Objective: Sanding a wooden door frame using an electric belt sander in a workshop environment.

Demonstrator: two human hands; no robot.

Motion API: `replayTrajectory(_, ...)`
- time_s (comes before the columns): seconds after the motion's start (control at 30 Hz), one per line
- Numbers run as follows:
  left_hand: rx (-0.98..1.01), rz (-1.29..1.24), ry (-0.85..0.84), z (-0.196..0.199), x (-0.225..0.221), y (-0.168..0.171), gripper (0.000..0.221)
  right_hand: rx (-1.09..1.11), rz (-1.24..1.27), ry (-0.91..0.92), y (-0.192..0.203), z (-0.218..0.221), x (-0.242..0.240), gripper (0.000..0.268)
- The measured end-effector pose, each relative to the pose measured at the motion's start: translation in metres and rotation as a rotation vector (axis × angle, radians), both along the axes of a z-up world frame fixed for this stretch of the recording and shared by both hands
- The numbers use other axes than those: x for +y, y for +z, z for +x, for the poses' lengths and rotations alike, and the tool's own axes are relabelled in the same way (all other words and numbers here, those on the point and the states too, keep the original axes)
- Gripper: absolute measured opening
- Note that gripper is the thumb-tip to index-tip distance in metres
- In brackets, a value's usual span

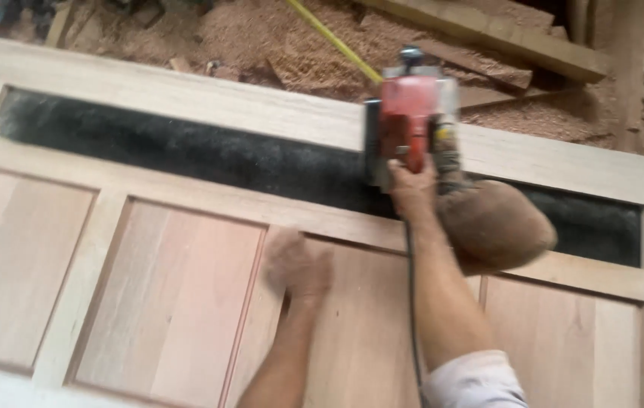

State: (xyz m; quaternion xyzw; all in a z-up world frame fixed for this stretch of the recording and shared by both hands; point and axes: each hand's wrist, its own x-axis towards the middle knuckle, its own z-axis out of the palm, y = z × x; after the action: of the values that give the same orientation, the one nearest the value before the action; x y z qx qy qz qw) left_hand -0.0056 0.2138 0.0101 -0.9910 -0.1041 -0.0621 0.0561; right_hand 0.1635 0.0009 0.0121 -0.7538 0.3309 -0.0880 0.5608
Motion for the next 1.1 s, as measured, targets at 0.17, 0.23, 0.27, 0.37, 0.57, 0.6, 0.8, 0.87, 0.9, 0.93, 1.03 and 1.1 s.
replayTrajectory(0.17, 0.147, -0.323, 0.102, 0.004, 0.040, -0.038, 0.092, 0.075, 0.032, 0.061, -0.005, 0.032, 0.091, 0.059)
replayTrajectory(0.23, 0.147, -0.352, 0.156, 0.003, 0.037, -0.024, 0.096, 0.083, 0.032, 0.106, -0.006, 0.033, 0.118, 0.039)
replayTrajectory(0.27, 0.297, -0.434, 0.212, 0.003, 0.038, -0.009, 0.093, 0.092, 0.066, 0.123, -0.003, 0.030, 0.131, 0.043)
replayTrajectory(0.37, 0.405, -0.495, 0.247, 0.019, 0.034, 0.004, 0.094, 0.120, 0.096, 0.130, 0.003, 0.039, 0.149, 0.043)
replayTrajectory(0.57, 0.185, -0.237, 0.172, 0.010, 0.034, -0.021, 0.094, 0.147, 0.085, 0.245, 0.058, 0.007, 0.120, 0.031)
replayTrajectory(0.6, 0.344, -0.275, 0.219, 0.013, 0.034, -0.014, 0.094, 0.119, 0.074, 0.256, 0.056, 0.002, 0.111, 0.027)
replayTrajectory(0.8, 0.217, -0.250, 0.206, 0.008, 0.033, -0.023, 0.091, 0.021, -0.012, 0.087, 0.041, -0.024, 0.019, 0.016)
replayTrajectory(0.87, 0.221, -0.243, 0.195, 0.010, 0.030, -0.018, 0.089, -0.017, -0.024, 0.044, 0.024, -0.028, -0.026, 0.020)
replayTrajectory(0.9, 0.225, -0.234, 0.191, 0.009, 0.030, -0.014, 0.088, -0.053, -0.032, 0.008, 0.015, -0.031, -0.046, 0.023)
replayTrajectory(0.93, 0.225, -0.230, 0.192, 0.011, 0.028, -0.009, 0.088, -0.052, -0.028, 0.008, 0.011, -0.035, -0.073, 0.023)
replayTrajectory(1.03, 0.340, -0.233, 0.234, 0.012, 0.025, -0.002, 0.090, -0.128, -0.068, -0.060, 0.009, -0.045, -0.145, 0.027)
replayTrajectory(1.1, 0.285, -0.258, 0.216, 0.011, 0.028, -0.009, 0.091, -0.137, -0.067, -0.134, 0.022, -0.051, -0.188, 0.027)
